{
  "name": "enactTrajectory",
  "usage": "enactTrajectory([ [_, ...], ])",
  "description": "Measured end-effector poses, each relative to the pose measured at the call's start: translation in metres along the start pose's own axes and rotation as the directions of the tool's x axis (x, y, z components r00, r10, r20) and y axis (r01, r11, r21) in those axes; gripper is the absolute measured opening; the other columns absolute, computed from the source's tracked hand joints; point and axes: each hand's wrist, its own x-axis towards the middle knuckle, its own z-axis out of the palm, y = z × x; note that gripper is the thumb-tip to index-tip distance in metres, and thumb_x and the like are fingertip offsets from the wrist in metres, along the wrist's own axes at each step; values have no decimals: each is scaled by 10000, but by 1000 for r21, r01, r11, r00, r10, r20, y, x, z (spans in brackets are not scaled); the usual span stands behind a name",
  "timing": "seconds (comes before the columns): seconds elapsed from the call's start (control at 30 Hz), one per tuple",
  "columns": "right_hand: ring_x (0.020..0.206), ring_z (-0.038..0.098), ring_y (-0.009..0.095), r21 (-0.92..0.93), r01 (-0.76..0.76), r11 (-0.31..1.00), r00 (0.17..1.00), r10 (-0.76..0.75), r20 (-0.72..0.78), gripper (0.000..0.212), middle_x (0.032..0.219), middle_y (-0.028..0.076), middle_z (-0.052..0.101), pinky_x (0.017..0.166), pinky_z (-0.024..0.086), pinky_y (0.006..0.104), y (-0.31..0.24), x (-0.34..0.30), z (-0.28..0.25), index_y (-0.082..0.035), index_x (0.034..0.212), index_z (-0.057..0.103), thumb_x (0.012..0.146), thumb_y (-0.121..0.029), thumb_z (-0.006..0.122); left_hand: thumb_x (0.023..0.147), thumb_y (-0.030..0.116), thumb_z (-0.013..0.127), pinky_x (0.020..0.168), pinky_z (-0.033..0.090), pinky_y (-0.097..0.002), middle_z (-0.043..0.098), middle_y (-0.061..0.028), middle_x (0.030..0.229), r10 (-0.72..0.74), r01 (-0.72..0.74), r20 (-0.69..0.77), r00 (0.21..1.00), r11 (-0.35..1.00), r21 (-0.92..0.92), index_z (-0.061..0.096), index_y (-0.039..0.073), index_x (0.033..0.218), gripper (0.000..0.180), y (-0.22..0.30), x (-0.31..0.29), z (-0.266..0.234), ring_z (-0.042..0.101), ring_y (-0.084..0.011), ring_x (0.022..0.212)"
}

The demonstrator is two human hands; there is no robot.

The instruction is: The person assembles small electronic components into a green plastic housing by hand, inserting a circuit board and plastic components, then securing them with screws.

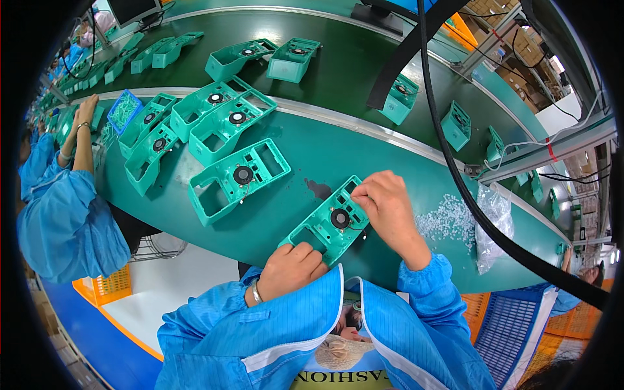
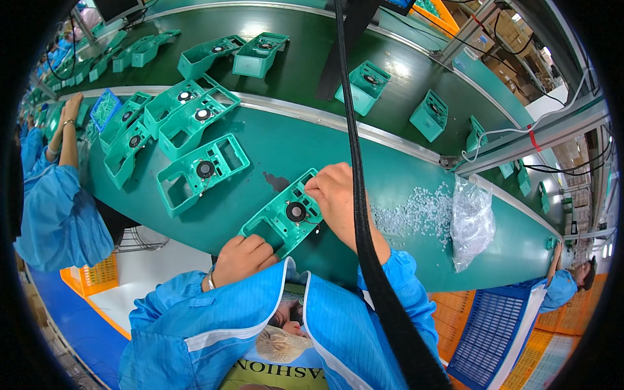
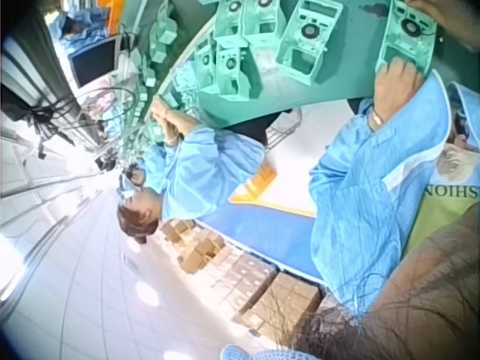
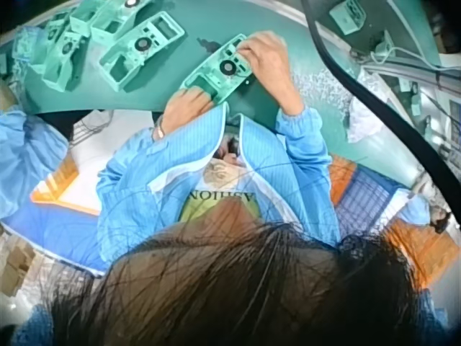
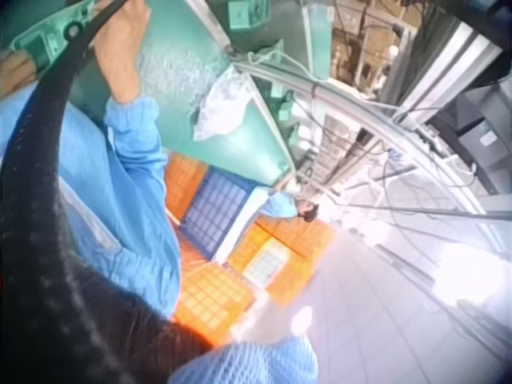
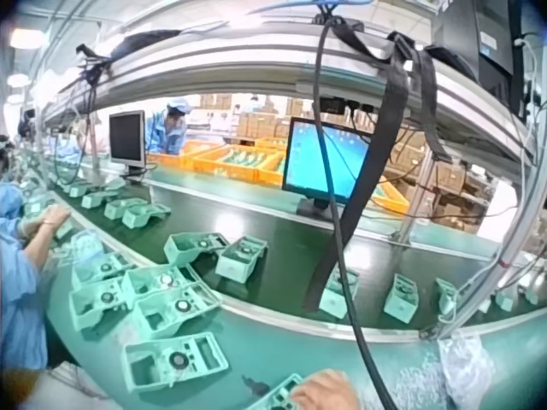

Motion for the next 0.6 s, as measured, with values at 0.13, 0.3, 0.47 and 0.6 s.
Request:
enactTrajectory([
  [0.13,865,616,300,38,-63,997,998,63,10,94,833,77,653,795,485,419,5,-6,-8,-48,815,695,774,-47,779,745,243,652,600,395,-329,504,17,782,14,-14,37,999,1000,-5,641,159,796,99,-3,-1,-4,538,-159,788],
  [0.3,862,621,302,27,-109,994,993,110,-45,90,817,87,655,786,491,418,17,-19,-19,-49,812,692,778,-41,775,723,246,643,602,403,-331,541,11,814,39,-39,79,996,999,0,651,144,820,141,-7,3,-6,560,-168,807],
  [0.47,871,610,313,69,-184,980,975,191,-113,122,840,97,648,783,490,407,26,-34,-40,-47,864,712,772,-37,790,726,198,751,618,432,-364,535,-8,778,-24,25,-66,998,1000,18,615,129,762,156,-27,46,-9,563,-209,812],
  [0.6,878,604,315,105,-234,967,962,246,-120,111,850,118,643,790,490,399,27,-37,-45,-15,874,703,792,-29,776,766,195,774,640,462,-376,557,-25,763,-51,79,-151,987,980,185,622,119,726,175,-62,119,21,576,-239,823],
])
